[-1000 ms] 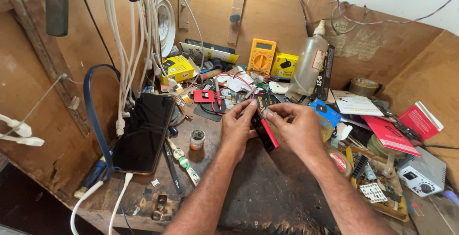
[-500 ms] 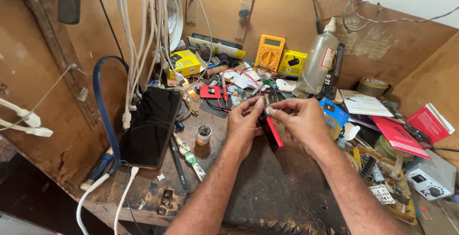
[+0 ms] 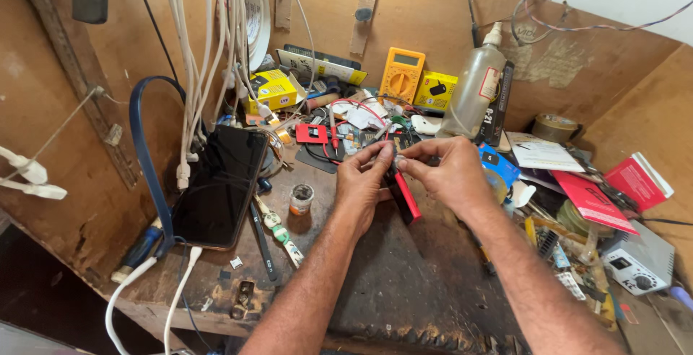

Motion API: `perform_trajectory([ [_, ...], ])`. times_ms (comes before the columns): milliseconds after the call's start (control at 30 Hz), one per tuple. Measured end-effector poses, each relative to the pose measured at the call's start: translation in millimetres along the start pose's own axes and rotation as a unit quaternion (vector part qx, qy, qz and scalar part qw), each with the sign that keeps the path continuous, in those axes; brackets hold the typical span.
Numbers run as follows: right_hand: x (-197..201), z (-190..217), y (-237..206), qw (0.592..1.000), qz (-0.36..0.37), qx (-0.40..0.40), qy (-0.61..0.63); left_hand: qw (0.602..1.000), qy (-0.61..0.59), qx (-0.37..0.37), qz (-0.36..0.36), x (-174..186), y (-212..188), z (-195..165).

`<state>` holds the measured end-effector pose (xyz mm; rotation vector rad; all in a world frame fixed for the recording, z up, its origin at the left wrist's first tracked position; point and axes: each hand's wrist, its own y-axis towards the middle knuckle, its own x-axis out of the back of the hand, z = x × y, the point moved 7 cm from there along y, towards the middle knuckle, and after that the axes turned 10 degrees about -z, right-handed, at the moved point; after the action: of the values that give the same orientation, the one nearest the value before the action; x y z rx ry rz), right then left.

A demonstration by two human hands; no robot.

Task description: The person uses a small screwdriver to remove screws from the back of a red mobile phone. They then detach the back cover and separate the internal components from the casing.

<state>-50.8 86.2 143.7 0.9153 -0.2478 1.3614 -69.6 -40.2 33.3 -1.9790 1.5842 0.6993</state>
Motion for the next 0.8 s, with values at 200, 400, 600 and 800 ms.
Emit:
perform_trajectory([
  [200,4,23,-17,0.988,-0.074,0.136,-0.005,1.0,-0.008,-0.018,-0.02,0,-4,-4],
  [400,11,43,-34,0.968,-0.103,0.224,-0.032,0.999,-0.004,-0.04,-0.034,-1,-7,-6],
  [600,10,52,-40,0.959,-0.119,0.248,-0.073,0.998,0.019,-0.042,-0.046,-2,-9,-9],
  [800,8,52,-43,0.952,-0.114,0.25,-0.133,0.998,0.004,-0.041,-0.042,-3,-12,-11],
])
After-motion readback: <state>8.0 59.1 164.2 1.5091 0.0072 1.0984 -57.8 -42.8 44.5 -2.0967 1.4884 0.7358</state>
